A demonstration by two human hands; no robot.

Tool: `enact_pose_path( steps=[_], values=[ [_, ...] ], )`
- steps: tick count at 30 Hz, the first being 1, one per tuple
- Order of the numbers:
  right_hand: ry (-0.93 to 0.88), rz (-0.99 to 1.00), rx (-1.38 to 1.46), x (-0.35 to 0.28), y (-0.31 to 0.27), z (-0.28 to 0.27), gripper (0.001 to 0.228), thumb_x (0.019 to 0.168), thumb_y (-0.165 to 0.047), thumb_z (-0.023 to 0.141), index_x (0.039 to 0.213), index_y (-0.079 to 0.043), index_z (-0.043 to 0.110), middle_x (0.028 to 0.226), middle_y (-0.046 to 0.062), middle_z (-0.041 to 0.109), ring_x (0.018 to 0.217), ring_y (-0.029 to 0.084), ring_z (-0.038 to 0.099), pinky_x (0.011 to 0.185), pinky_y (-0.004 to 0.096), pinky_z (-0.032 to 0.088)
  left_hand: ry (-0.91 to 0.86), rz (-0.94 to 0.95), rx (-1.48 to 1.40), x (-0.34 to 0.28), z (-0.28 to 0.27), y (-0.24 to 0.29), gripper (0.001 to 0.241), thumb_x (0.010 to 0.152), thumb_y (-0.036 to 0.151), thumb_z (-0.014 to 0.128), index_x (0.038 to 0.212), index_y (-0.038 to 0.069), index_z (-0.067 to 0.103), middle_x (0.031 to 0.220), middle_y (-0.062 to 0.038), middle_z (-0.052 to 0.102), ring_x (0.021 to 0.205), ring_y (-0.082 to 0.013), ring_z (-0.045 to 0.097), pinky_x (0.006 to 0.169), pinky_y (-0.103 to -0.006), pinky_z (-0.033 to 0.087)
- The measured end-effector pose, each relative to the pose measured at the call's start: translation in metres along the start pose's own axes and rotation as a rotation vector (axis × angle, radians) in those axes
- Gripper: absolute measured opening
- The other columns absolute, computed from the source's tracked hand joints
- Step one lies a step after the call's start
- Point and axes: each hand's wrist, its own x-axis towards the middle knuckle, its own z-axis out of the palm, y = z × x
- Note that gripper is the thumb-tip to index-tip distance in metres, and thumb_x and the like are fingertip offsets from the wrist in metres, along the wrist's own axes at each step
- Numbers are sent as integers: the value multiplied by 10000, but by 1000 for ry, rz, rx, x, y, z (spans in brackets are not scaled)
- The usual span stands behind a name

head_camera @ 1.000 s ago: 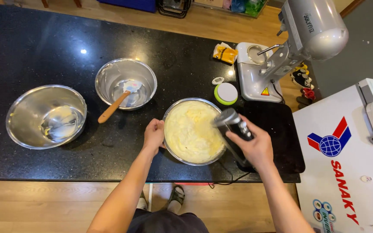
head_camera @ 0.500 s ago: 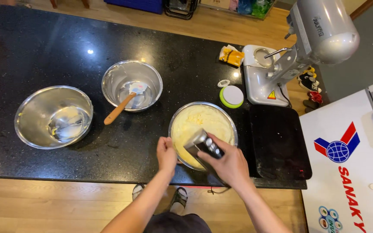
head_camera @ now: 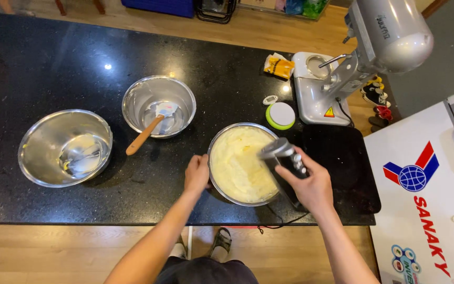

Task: Mixing cake batter by pouring whipped whites into a bowl and using a hand mixer

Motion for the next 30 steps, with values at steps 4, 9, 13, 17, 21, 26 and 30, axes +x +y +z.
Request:
enact_pose_path(
  steps=[4, 9, 13, 17, 21, 26, 30],
  values=[
    [-50, 87, -70, -33, -13, -11, 701, 625, -218, 987, 1279, -201, 737, 1198, 115, 755, 1207, 250, 651, 1016, 405, 502, -109, 61, 164, 26, -4, 32, 415, 969, 465, 585, 1094, 84, 692, 1128, -240, 694, 1043, -455, 676, 514, -492, 652],
    [-189, 151, -156, -46, -58, 6, 671, 623, -239, 990, 1255, -237, 765, 1167, 139, 781, 1165, 347, 694, 963, 444, 550, -197, 105, 208, 48, 3, 58, 388, 989, 437, 542, 1042, 93, 714, 1063, -204, 702, 1017, -419, 685, 495, -449, 667],
    [-335, 90, -281, -21, -94, 31, 667, 652, -431, 938, 1277, -328, 731, 1212, 58, 765, 1183, 321, 680, 965, 445, 558, -231, 92, 287, 67, 14, 52, 276, 956, 373, 551, 1009, 165, 725, 1027, -154, 712, 1055, -382, 672, 678, -519, 652],
    [-349, -21, -282, 27, -82, 53, 645, 678, -474, 900, 1285, -351, 720, 1216, 95, 750, 1186, 374, 664, 983, 461, 540, -244, 93, 225, 70, 12, 48, 285, 998, 319, 506, 904, 131, 699, 950, -180, 671, 925, -361, 665, 515, -469, 618],
    [-283, -60, -251, 53, -73, 38, 634, 664, -416, 916, 1265, -368, 720, 1220, 45, 750, 1180, 359, 666, 953, 453, 540, -225, 89, 133, 70, 7, 33, 283, 1016, 277, 498, 880, 101, 672, 853, -138, 644, 806, -299, 656, 440, -399, 608],
    [-118, -45, -202, 54, -40, 8, 661, 639, -428, 959, 1253, -349, 727, 1189, 10, 758, 1175, 299, 670, 949, 396, 526, -147, 89, 37, 40, -1, 32, 311, 1040, 273, 479, 904, 53, 651, 857, -146, 624, 790, -299, 638, 417, -376, 608],
    [-58, -25, -115, 32, -9, -15, 663, 688, -327, 964, 1306, -254, 735, 1161, 81, 757, 1179, 330, 661, 1003, 407, 501, -94, 114, -100, 46, 8, 3, 303, 1047, 258, 493, 853, 63, 620, 734, -123, 596, 589, -274, 617, 342, -398, 579]
  ],
)
